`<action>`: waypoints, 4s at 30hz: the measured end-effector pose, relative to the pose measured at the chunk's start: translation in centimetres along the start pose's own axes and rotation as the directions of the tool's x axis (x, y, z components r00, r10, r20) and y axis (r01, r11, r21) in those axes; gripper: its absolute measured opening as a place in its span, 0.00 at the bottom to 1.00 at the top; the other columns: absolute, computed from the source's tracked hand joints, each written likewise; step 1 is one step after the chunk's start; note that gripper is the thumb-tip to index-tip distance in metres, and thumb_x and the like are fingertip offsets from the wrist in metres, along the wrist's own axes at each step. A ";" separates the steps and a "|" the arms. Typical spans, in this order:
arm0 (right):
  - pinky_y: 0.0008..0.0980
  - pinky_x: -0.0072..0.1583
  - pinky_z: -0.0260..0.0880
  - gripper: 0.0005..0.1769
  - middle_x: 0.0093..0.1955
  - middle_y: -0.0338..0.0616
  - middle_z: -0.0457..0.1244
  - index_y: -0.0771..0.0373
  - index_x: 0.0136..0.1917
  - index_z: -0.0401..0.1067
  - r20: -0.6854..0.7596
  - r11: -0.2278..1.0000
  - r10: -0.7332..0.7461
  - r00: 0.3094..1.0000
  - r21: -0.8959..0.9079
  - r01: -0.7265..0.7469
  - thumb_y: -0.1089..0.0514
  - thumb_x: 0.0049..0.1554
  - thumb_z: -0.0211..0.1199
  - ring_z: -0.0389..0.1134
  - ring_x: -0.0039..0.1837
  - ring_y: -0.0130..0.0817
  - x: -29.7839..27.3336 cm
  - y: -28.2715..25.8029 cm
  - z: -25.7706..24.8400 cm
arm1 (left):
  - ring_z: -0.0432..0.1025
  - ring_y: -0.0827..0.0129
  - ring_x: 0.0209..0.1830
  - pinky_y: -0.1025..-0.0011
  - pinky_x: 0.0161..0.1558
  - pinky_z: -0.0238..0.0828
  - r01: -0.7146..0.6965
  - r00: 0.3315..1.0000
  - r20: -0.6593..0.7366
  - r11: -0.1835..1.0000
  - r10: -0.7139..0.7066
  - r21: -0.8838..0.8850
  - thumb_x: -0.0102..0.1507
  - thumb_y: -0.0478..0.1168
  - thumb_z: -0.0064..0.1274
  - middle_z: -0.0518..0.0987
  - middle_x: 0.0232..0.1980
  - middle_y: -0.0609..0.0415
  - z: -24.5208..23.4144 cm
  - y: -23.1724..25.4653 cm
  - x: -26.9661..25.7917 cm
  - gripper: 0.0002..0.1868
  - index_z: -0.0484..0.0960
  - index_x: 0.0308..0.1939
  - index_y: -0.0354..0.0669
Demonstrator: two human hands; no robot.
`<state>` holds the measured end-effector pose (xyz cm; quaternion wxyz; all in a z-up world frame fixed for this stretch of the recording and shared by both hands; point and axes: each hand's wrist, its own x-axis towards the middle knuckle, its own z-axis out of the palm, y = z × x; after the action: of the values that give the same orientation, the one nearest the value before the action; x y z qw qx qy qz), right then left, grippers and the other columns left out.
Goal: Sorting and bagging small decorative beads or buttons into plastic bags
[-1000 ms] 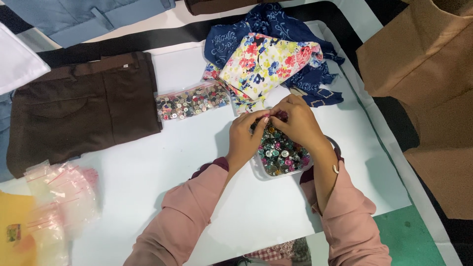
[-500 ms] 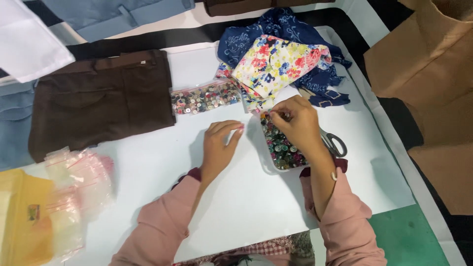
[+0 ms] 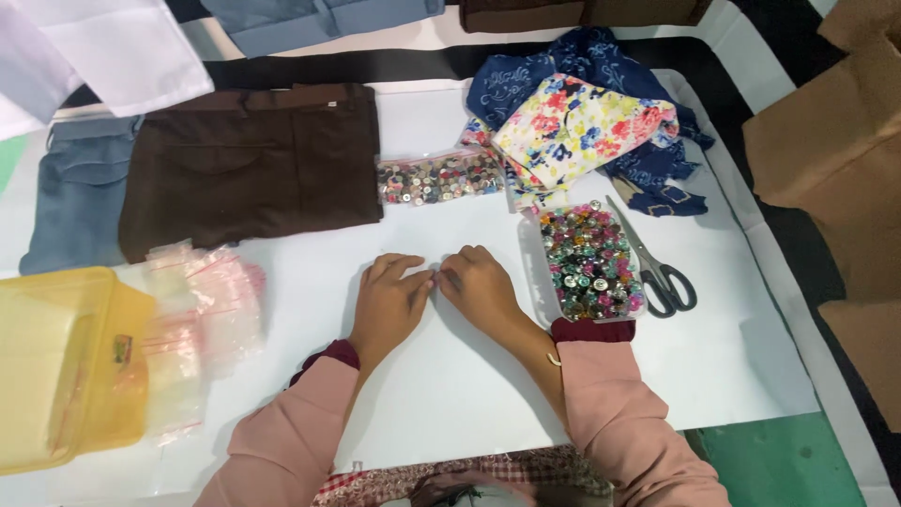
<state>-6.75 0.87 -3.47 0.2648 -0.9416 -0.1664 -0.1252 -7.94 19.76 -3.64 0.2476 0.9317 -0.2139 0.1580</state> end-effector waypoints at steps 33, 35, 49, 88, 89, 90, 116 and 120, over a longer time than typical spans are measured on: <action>0.29 0.51 0.72 0.10 0.41 0.40 0.64 0.56 0.50 0.76 0.017 1.000 0.023 1.000 -0.002 -0.023 0.62 0.54 0.69 0.68 0.49 0.34 -1.3 -0.8 -0.3 | 0.68 0.59 0.65 0.57 0.60 0.69 0.033 0.992 -0.120 0.999 -0.034 -0.006 0.63 0.39 0.56 0.81 0.61 0.57 0.8 0.8 0.4 0.11 0.89 0.48 0.46; 0.29 0.50 0.72 0.10 0.41 0.39 0.65 0.56 0.50 0.76 -0.003 1.000 0.024 1.000 0.000 -0.024 0.62 0.53 0.69 0.68 0.48 0.34 -1.5 -1.1 -0.5 | 0.68 0.59 0.65 0.57 0.60 0.69 0.029 0.991 -0.129 1.000 -0.030 -0.008 0.63 0.39 0.56 0.81 0.61 0.56 0.9 0.7 0.3 0.12 0.88 0.50 0.46; 0.36 0.49 0.74 0.09 0.43 0.43 0.68 0.52 0.50 0.80 -0.351 0.973 0.199 0.915 0.181 -0.143 0.63 0.55 0.72 0.72 0.43 0.42 -2.4 6.7 -16.3 | 0.73 0.62 0.56 0.64 0.55 0.66 -0.266 0.902 -0.381 0.956 0.201 -0.125 0.61 0.39 0.62 0.82 0.53 0.64 1.4 7.6 5.0 0.10 0.88 0.46 0.55; 0.38 0.50 0.70 0.13 0.38 0.49 0.67 0.56 0.47 0.83 -0.014 0.867 0.467 0.884 0.205 -0.454 0.54 0.47 0.76 0.70 0.43 0.41 -3.0 16.9 -15.8 | 0.62 0.57 0.62 0.50 0.64 0.49 -0.073 0.992 0.091 0.978 0.092 -0.196 0.53 0.45 0.63 0.77 0.51 0.57 10.6 16.4 14.9 0.08 0.89 0.33 0.50; 0.37 0.49 0.70 0.14 0.38 0.47 0.67 0.56 0.47 0.83 -0.022 0.865 0.465 0.885 0.224 -0.448 0.52 0.47 0.77 0.70 0.42 0.39 -3.1 17.2 -15.6 | 0.62 0.57 0.62 0.50 0.64 0.49 -0.074 0.992 0.085 0.976 0.093 -0.204 0.53 0.45 0.63 0.77 0.50 0.56 10.5 16.5 14.8 0.08 0.89 0.33 0.49; 0.36 0.49 0.71 0.14 0.38 0.45 0.67 0.55 0.46 0.83 -0.029 0.863 0.463 0.886 0.243 -0.443 0.51 0.47 0.78 0.69 0.42 0.37 -3.2 17.6 -15.3 | 0.62 0.57 0.62 0.49 0.64 0.49 -0.074 0.992 0.080 0.974 0.093 -0.212 0.54 0.44 0.63 0.78 0.50 0.56 10.5 16.5 14.8 0.07 0.89 0.33 0.48; 0.27 0.44 0.67 0.09 0.34 0.40 0.68 0.57 0.46 0.82 -0.107 0.782 0.533 0.840 0.441 -0.440 0.57 0.50 0.74 0.66 0.38 0.26 -3.2 15.0 -16.2 | 0.64 0.61 0.60 0.51 0.64 0.50 -0.066 0.997 0.025 0.968 0.074 -0.242 0.54 0.45 0.62 0.79 0.48 0.60 10.7 16.7 14.4 0.06 0.86 0.32 0.52; 0.24 0.44 0.67 0.09 0.33 0.36 0.69 0.54 0.45 0.82 -0.109 0.779 0.542 0.833 0.436 -0.450 0.56 0.49 0.75 0.66 0.38 0.23 -3.2 16.0 -15.5 | 0.65 0.60 0.59 0.51 0.63 0.51 -0.071 0.997 0.009 0.959 0.077 -0.273 0.56 0.43 0.62 0.79 0.47 0.58 10.7 16.9 14.4 0.04 0.87 0.32 0.50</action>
<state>-5.91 -21.18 0.97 0.4886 -0.8582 0.0992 -0.1220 -1.57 -3.81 -0.11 0.3650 0.8817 -0.2707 0.1271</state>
